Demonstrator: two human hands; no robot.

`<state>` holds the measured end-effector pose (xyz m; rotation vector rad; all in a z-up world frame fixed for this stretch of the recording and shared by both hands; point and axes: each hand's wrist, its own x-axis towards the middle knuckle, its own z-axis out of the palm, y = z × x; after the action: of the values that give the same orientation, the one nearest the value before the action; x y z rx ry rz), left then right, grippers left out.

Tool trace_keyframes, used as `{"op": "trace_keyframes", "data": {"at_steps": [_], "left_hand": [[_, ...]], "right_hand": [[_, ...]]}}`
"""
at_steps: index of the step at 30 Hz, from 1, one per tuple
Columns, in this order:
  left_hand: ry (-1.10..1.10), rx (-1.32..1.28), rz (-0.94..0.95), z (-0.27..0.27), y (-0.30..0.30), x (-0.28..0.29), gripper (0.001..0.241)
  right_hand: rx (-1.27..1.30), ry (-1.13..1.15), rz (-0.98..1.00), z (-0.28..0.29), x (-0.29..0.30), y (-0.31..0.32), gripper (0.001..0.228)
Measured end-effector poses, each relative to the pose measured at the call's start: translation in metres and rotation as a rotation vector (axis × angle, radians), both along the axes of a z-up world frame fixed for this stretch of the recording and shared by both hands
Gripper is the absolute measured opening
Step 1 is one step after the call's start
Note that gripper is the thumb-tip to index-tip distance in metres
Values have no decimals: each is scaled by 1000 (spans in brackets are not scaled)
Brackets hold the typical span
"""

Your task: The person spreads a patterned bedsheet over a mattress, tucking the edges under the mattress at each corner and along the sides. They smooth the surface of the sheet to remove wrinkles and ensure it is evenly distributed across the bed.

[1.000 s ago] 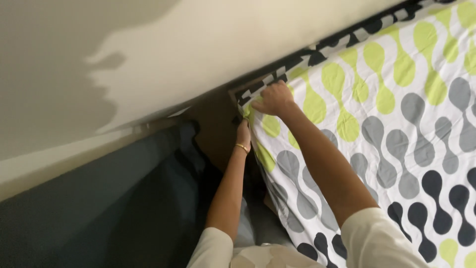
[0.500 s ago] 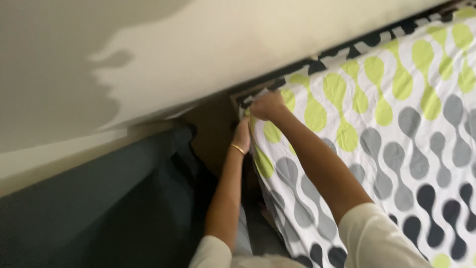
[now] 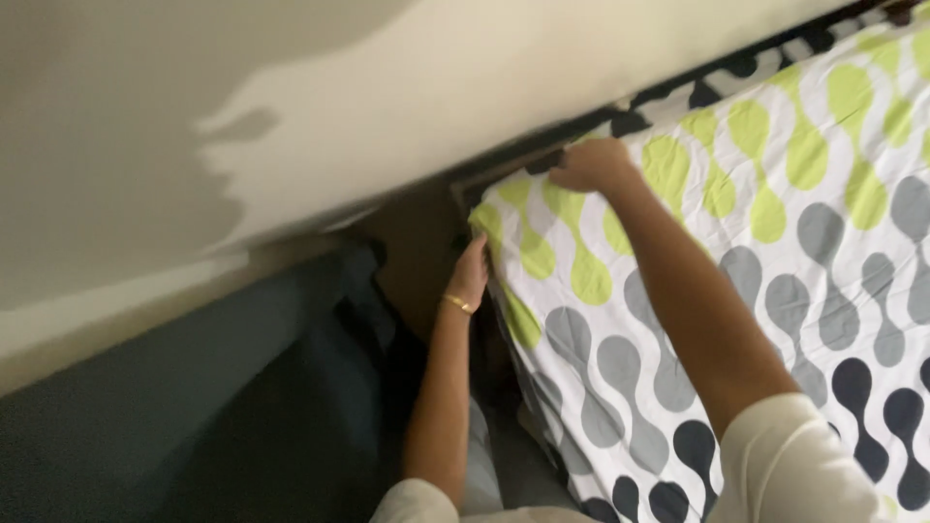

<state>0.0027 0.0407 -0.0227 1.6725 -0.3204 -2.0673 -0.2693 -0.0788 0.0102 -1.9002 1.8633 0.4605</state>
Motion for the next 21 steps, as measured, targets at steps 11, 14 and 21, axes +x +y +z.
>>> {"op": "trace_keyframes", "data": {"at_steps": [11, 14, 21], "left_hand": [[-315, -428, -272, -82, -7, 4, 50], [-381, -360, -99, -44, 40, 47, 58], [339, 165, 130, -29, 137, -8, 80]], "right_hand": [[178, 8, -72, -67, 30, -37, 64], [-844, -137, 345, -54, 39, -11, 19], [-547, -494, 692, 14, 134, 103, 8]]}}
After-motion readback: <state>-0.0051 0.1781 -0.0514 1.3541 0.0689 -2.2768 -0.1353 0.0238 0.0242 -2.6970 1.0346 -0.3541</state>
